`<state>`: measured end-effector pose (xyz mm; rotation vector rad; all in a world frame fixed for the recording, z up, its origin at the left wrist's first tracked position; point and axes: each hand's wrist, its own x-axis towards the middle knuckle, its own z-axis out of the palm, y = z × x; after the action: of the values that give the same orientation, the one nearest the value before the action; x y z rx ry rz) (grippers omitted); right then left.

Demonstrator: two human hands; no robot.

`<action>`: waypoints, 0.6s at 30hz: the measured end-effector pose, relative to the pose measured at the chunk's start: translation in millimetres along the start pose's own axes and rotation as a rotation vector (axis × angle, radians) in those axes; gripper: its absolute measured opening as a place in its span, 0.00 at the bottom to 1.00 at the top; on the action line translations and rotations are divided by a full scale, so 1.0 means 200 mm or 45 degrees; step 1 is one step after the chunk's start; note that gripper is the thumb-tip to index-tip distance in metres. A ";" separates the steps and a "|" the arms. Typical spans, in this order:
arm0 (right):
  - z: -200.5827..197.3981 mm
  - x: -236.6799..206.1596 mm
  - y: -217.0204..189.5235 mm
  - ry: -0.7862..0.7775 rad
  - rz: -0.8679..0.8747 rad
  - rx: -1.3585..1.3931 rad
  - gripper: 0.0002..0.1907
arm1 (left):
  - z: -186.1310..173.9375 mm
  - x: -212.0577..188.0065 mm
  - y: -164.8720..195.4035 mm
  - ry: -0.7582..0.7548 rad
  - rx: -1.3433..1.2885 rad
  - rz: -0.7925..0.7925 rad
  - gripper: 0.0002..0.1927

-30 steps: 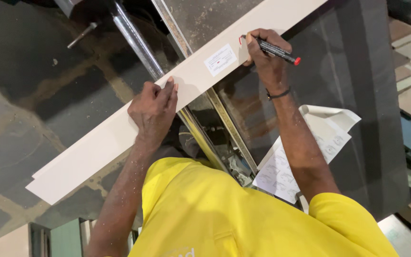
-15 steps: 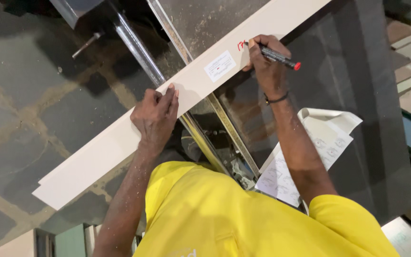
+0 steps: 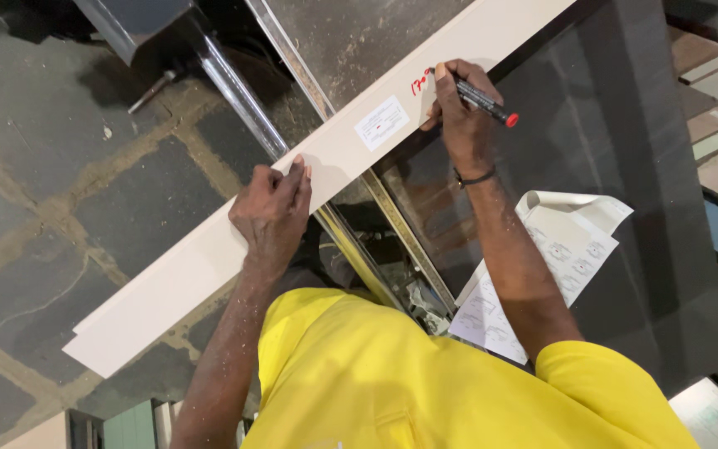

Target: The person repeatedly picks up a printed sheet, reads it, and writes numbers on small white rectangular pieces using a red marker. They place the marked pieces on a metal workbench and continue the cycle with additional pieces.

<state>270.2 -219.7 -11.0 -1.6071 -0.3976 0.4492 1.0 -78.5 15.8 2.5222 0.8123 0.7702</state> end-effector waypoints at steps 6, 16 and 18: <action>-0.20 -0.18 -0.12 0.258 0.107 0.380 0.13 | -0.01 0.01 -0.01 0.035 0.024 0.016 0.09; -1.32 -1.20 0.11 0.951 -0.108 -0.580 0.12 | 0.41 -0.53 0.85 -0.855 -0.671 0.581 0.12; -1.55 -1.24 0.13 0.885 -0.281 -0.762 0.10 | 0.48 -0.72 1.02 -0.997 -0.681 0.811 0.19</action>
<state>215.6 -614.3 -4.4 -2.1366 -0.1717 -0.4453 46.0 -340.9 -12.0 2.2534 -0.4211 0.0712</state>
